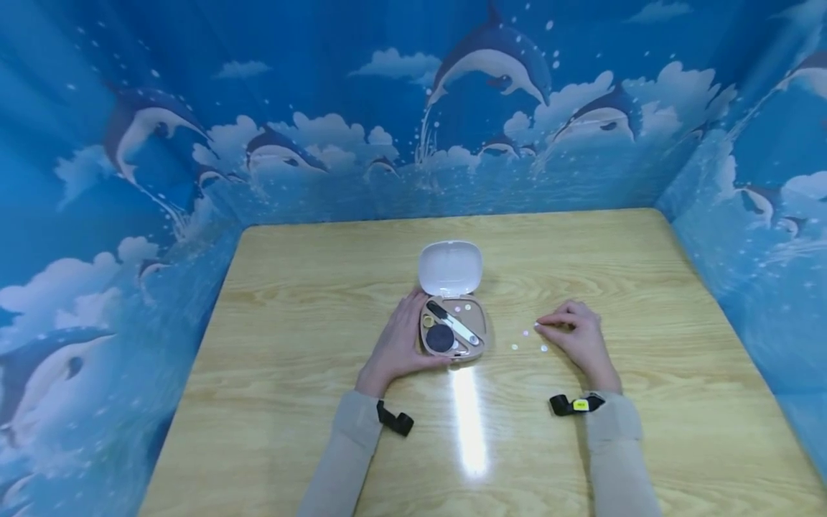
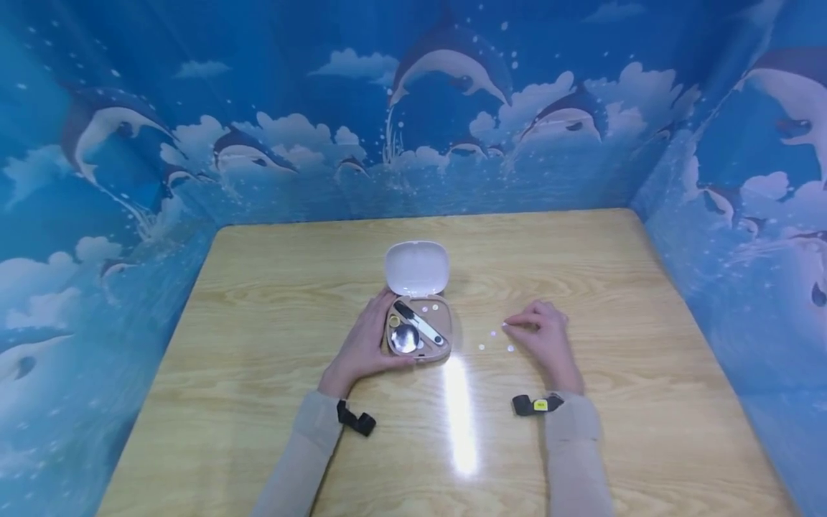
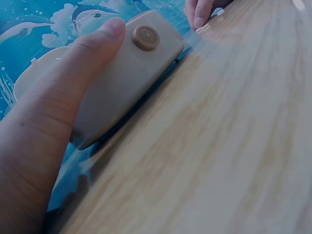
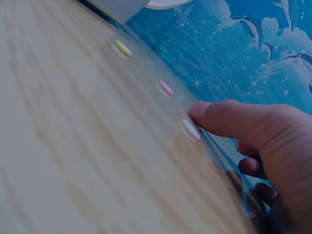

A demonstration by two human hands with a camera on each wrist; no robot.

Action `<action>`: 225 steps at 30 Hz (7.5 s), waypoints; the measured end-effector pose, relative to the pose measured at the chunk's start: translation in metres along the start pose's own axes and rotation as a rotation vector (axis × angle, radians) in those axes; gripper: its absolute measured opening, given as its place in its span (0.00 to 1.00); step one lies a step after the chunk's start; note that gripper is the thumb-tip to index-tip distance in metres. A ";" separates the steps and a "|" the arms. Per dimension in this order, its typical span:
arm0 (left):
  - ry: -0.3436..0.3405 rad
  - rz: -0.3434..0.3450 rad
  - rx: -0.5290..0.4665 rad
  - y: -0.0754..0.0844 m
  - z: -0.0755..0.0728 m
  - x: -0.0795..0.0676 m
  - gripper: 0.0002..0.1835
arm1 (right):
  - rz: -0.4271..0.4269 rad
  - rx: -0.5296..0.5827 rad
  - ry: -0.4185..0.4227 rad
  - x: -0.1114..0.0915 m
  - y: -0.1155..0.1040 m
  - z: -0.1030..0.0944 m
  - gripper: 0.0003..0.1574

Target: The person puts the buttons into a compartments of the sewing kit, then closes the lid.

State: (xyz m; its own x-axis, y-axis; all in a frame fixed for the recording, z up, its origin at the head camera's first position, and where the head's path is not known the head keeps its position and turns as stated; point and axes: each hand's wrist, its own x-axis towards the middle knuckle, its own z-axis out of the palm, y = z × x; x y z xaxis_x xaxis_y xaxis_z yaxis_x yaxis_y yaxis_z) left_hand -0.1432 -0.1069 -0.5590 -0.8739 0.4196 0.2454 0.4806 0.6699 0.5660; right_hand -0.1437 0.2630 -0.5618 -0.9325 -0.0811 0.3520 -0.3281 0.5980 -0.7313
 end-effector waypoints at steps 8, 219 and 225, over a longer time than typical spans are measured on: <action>-0.012 -0.015 0.006 0.000 0.000 -0.001 0.72 | -0.045 -0.011 0.030 0.000 -0.001 0.003 0.11; -0.020 -0.029 0.012 -0.001 -0.001 0.000 0.71 | 0.039 0.239 -0.060 0.014 -0.084 0.020 0.07; -0.013 -0.022 0.009 -0.002 0.000 0.000 0.71 | 0.047 0.241 -0.069 0.012 -0.079 0.019 0.07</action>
State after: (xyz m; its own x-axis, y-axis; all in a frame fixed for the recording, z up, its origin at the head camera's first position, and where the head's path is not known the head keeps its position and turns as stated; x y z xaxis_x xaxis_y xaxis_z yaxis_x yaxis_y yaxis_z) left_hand -0.1442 -0.1084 -0.5598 -0.8831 0.4128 0.2229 0.4622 0.6845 0.5637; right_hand -0.1322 0.1991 -0.5107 -0.9530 -0.1165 0.2797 -0.3028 0.3955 -0.8671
